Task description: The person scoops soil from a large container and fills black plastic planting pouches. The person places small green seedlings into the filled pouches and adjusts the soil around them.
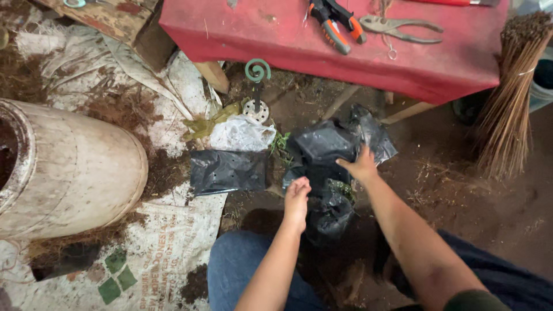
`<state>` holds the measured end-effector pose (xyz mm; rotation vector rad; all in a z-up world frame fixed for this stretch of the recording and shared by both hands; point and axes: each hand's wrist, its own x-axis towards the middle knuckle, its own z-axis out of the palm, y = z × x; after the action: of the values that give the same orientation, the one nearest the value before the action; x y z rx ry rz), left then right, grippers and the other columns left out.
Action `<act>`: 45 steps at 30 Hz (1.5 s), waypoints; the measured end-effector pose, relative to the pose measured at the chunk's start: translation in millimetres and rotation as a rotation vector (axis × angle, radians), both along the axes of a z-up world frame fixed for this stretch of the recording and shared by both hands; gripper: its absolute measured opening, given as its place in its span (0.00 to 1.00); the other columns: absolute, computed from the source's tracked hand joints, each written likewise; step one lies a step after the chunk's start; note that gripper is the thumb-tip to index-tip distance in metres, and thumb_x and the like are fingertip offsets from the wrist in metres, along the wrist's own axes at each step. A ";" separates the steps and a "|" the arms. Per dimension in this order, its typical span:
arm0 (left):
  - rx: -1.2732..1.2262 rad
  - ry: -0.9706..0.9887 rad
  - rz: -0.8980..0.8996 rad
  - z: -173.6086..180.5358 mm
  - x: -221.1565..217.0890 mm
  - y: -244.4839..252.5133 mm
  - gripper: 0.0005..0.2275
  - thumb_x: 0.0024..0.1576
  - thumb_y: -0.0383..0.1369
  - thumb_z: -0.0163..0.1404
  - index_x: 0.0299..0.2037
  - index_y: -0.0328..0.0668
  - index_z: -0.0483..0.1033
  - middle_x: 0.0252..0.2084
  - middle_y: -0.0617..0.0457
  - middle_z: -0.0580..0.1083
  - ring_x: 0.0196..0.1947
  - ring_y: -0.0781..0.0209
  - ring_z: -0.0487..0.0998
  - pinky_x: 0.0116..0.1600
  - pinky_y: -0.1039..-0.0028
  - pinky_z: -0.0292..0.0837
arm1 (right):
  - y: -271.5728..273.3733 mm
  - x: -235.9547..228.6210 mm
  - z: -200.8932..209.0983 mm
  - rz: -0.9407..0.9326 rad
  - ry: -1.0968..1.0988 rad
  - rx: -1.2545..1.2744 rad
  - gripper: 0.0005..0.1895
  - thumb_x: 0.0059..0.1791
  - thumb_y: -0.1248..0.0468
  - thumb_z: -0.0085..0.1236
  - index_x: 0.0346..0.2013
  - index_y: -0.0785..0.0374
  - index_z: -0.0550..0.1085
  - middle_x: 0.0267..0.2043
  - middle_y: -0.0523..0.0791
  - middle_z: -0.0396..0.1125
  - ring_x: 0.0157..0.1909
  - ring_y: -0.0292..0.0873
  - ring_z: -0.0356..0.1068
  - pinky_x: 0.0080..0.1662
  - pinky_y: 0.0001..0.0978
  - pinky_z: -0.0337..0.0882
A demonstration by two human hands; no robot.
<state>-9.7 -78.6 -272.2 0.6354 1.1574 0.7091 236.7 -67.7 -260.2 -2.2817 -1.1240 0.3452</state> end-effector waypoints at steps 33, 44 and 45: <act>0.411 -0.069 -0.302 172.3 -5.9 18.0 0.22 0.58 0.32 0.55 0.62 0.33 0.68 0.54 0.51 0.76 0.54 0.61 0.75 0.60 0.70 0.69 | -2.9 32.7 239.8 0.420 -0.009 0.392 0.33 0.43 0.59 0.69 0.58 0.71 0.70 0.51 0.49 0.65 0.52 0.40 0.65 0.55 0.31 0.66; 0.889 0.223 -0.178 177.1 -20.9 38.6 0.22 0.54 0.30 0.60 0.58 0.30 0.70 0.52 0.43 0.73 0.54 0.52 0.75 0.61 0.67 0.68 | 1.3 36.7 159.3 0.151 0.619 0.182 0.33 0.48 0.47 0.61 0.55 0.73 0.71 0.49 0.53 0.71 0.50 0.43 0.69 0.53 0.36 0.70; 0.907 0.244 -0.162 180.4 -21.7 39.3 0.23 0.54 0.30 0.60 0.58 0.30 0.69 0.52 0.43 0.72 0.54 0.50 0.75 0.61 0.67 0.68 | 1.9 38.0 158.0 0.224 0.388 0.307 0.37 0.46 0.47 0.64 0.57 0.75 0.69 0.50 0.57 0.69 0.51 0.45 0.67 0.52 0.38 0.70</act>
<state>-31.4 -39.4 -91.7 1.5921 0.9486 1.0333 274.7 -65.8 -102.3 -1.7346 -1.1376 0.6261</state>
